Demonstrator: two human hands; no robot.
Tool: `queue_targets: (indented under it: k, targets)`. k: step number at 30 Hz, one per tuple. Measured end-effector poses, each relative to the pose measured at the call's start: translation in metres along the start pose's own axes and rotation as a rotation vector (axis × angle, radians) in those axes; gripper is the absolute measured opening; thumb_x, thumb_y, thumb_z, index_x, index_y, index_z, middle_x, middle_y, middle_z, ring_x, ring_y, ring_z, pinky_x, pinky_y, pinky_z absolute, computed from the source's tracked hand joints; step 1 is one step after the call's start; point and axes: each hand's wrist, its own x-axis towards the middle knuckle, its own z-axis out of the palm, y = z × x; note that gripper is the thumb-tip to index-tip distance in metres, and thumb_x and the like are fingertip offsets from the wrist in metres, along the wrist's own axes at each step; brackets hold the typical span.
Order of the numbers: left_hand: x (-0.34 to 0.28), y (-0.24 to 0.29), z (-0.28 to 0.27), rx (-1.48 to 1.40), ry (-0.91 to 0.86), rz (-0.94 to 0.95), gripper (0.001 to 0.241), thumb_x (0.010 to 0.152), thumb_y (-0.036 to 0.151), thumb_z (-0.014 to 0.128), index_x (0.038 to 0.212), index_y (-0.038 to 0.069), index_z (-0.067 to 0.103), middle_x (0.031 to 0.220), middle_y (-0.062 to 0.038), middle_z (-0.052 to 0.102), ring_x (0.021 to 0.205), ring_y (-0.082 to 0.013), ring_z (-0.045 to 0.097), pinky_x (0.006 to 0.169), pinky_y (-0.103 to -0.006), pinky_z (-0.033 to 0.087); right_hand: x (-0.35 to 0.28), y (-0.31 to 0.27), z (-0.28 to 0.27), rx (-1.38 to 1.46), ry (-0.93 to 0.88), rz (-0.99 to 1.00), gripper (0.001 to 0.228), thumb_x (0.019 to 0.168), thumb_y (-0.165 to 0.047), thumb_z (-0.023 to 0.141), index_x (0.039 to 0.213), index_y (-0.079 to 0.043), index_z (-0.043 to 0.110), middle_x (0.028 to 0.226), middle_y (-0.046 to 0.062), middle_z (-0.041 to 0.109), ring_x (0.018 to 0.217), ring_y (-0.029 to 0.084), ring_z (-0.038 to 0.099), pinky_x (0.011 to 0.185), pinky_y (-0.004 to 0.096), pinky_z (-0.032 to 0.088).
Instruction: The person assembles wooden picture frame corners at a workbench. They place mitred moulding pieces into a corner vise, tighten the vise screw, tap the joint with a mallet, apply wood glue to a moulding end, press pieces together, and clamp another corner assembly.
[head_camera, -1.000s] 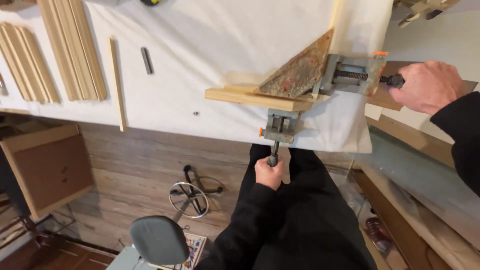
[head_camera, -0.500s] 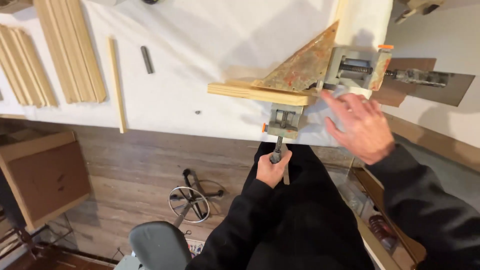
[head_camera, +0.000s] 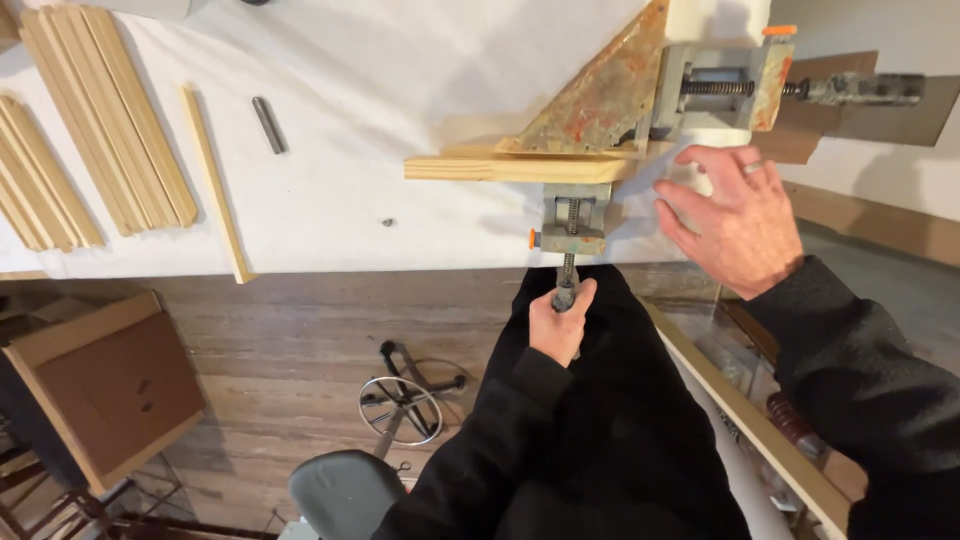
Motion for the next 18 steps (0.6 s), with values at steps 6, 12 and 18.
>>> queue_targets:
  k: [6,12,18]
  targets:
    - [-0.008,0.019,0.01,-0.139,0.011,-0.081,0.03,0.092,0.023,0.078,0.072,0.005,0.065,0.055,0.008,0.045,0.043,-0.0036,0.037,0.041,-0.0278,0.025,-0.004,-0.023,0.021,0.716,0.111,0.429,0.071,0.092,-0.008,0.072,0.154,-0.008,0.039,0.152,0.01,0.057,0.122,0.021,0.06,0.099,0.036,0.052]
    - [-0.01,0.024,0.008,-0.01,0.01,-0.135,0.035,0.094,0.026,0.077,0.07,0.006,0.061,0.052,0.007,0.045,0.039,-0.0045,0.038,0.038,-0.0281,0.026,-0.003,-0.053,0.023,0.966,0.195,0.519,0.087,0.085,-0.002,0.072,0.161,-0.004,0.03,0.165,0.014,0.043,0.132,0.022,0.055,0.099,0.035,0.05]
    - [-0.006,0.019,0.008,0.001,0.02,-0.114,0.039,0.094,0.026,0.077,0.066,0.007,0.056,0.051,0.006,0.045,0.039,-0.005,0.038,0.038,-0.0285,0.025,-0.018,-0.046,0.017,1.614,0.266,0.726,0.079,0.09,0.008,0.066,0.161,-0.007,0.035,0.15,0.012,0.059,0.126,0.016,0.05,0.101,0.032,0.046]
